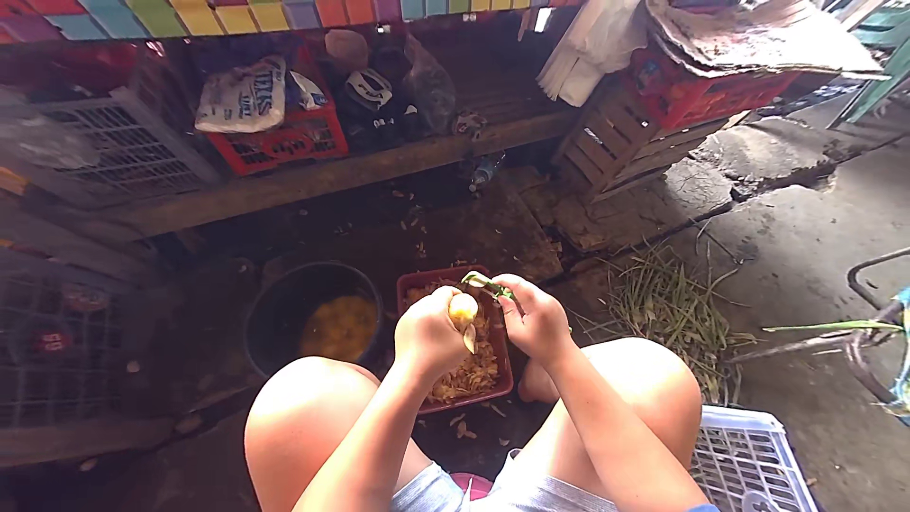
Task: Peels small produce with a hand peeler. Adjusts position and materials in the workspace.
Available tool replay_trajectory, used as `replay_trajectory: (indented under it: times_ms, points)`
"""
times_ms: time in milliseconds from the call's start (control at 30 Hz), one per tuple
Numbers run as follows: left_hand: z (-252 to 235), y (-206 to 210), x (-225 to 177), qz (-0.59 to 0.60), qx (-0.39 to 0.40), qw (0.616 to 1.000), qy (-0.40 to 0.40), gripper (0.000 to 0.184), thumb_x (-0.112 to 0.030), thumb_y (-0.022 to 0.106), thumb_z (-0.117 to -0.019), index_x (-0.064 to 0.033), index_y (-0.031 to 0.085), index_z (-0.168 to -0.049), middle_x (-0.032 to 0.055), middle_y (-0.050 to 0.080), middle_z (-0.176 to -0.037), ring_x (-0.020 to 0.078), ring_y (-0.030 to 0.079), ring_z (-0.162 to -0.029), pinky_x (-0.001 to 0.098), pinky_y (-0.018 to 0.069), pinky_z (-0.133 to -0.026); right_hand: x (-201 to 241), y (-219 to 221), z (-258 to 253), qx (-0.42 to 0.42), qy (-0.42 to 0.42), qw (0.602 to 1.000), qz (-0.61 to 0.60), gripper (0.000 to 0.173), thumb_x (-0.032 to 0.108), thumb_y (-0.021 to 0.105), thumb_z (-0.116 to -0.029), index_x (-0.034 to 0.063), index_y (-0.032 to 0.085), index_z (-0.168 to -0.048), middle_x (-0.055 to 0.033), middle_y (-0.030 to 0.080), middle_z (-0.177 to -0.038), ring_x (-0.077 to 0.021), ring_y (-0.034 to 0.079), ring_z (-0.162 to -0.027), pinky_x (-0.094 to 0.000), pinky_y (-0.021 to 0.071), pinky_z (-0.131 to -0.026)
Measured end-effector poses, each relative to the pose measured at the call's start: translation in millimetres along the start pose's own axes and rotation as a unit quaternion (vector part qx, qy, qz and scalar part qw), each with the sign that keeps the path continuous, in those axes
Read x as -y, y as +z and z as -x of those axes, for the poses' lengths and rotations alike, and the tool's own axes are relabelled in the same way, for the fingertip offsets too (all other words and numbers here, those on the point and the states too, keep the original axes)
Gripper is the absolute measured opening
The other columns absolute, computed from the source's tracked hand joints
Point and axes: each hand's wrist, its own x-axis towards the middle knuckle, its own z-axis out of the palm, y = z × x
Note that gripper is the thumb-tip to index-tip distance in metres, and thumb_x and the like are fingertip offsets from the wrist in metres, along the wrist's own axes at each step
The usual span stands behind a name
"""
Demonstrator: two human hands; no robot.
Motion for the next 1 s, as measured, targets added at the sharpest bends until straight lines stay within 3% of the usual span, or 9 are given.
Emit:
replay_trajectory:
  times_ms: [167, 233, 333, 367, 467, 600, 700, 833, 1000]
  points:
    - [-5, -3, -3, -0.030, 0.016, 0.999, -0.037, 0.028, -0.018, 0.072, -0.0865, -0.0047, 0.071, -0.111, 0.0148, 0.072, -0.100, 0.0329, 0.069, -0.097, 0.0572, 0.0521, -0.082, 22, -1, 7, -0.027, -0.074, 0.994, -0.081, 0.025, 0.012, 0.053, -0.1017, 0.0016, 0.068, -0.119, -0.0118, 0.074, -0.098, -0.0188, 0.072, -0.084, -0.0381, 0.0602, -0.075]
    - [-5, 0, -3, -0.039, 0.013, 0.999, -0.025, 0.028, -0.018, 0.073, -0.0862, -0.0051, 0.072, -0.110, 0.0148, 0.073, -0.102, 0.0336, 0.070, -0.099, 0.0582, 0.0531, -0.083, 24, 1, 8, -0.016, -0.079, 0.996, -0.048, 0.025, 0.012, 0.053, -0.1015, 0.0024, 0.071, -0.116, -0.0122, 0.075, -0.097, -0.0220, 0.074, -0.085, -0.0404, 0.0610, -0.074]
    - [5, 5, 0, 0.013, -0.036, 0.999, 0.024, 0.032, -0.016, 0.075, -0.0808, -0.0025, 0.072, -0.110, 0.0157, 0.072, -0.094, 0.0324, 0.070, -0.090, 0.0564, 0.0537, -0.078, 0, 0, 1, 0.042, 0.034, 0.998, 0.013, 0.029, 0.008, 0.055, -0.0997, 0.0047, 0.071, -0.123, -0.0171, 0.074, -0.101, -0.0340, 0.073, -0.086, -0.0558, 0.0580, -0.073]
    - [5, 5, 1, 0.027, -0.051, 0.998, 0.033, 0.031, -0.015, 0.075, -0.0798, -0.0023, 0.073, -0.109, 0.0153, 0.072, -0.093, 0.0317, 0.070, -0.088, 0.0557, 0.0538, -0.077, -4, 1, 0, 0.040, 0.053, 0.998, -0.002, 0.030, 0.009, 0.055, -0.1000, 0.0048, 0.070, -0.125, -0.0170, 0.074, -0.102, -0.0328, 0.072, -0.086, -0.0550, 0.0574, -0.075]
    - [0, 1, 2, 0.025, -0.037, 0.999, -0.005, 0.031, -0.014, 0.074, -0.0816, -0.0038, 0.072, -0.111, 0.0151, 0.072, -0.096, 0.0318, 0.069, -0.092, 0.0564, 0.0530, -0.080, 5, 3, 1, -0.038, -0.004, 0.998, -0.056, 0.028, 0.008, 0.055, -0.0995, 0.0022, 0.065, -0.125, -0.0124, 0.072, -0.098, -0.0213, 0.070, -0.082, -0.0414, 0.0592, -0.073]
    - [-7, -1, -4, 0.006, 0.000, 0.999, -0.048, 0.026, -0.016, 0.074, -0.0839, -0.0063, 0.071, -0.107, 0.0124, 0.071, -0.096, 0.0294, 0.068, -0.093, 0.0547, 0.0520, -0.080, 25, 5, 9, -0.044, -0.071, 0.991, -0.101, 0.026, 0.011, 0.053, -0.1016, -0.0013, 0.065, -0.120, -0.0129, 0.072, -0.098, -0.0161, 0.070, -0.082, -0.0333, 0.0592, -0.075]
    - [-8, 3, -3, 0.016, 0.012, 0.999, -0.049, 0.026, -0.016, 0.077, -0.0828, -0.0091, 0.073, -0.107, 0.0101, 0.072, -0.100, 0.0272, 0.068, -0.096, 0.0542, 0.0525, -0.082, 26, 7, 8, -0.039, -0.106, 0.993, -0.042, 0.025, 0.012, 0.051, -0.1021, 0.0017, 0.071, -0.114, -0.0119, 0.073, -0.090, -0.0212, 0.072, -0.077, -0.0376, 0.0600, -0.068]
    - [-1, 2, 4, 0.069, -0.042, 0.997, 0.002, 0.027, -0.012, 0.073, -0.0774, -0.0053, 0.072, -0.103, 0.0095, 0.070, -0.088, 0.0228, 0.067, -0.083, 0.0478, 0.0537, -0.073, -1, 5, -1, -0.017, 0.004, 1.000, 0.004, 0.027, 0.007, 0.055, -0.0989, 0.0038, 0.071, -0.121, -0.0149, 0.074, -0.101, -0.0307, 0.073, -0.083, -0.0523, 0.0591, -0.069]
    - [-8, -1, -2, 0.042, 0.004, 0.998, -0.056, 0.026, -0.014, 0.075, -0.0814, -0.0076, 0.071, -0.107, 0.0103, 0.071, -0.094, 0.0261, 0.068, -0.090, 0.0523, 0.0527, -0.079, 23, 0, 4, -0.040, -0.092, 0.992, -0.079, 0.025, 0.013, 0.052, -0.1024, 0.0002, 0.067, -0.118, -0.0128, 0.073, -0.098, -0.0192, 0.071, -0.082, -0.0374, 0.0603, -0.072]
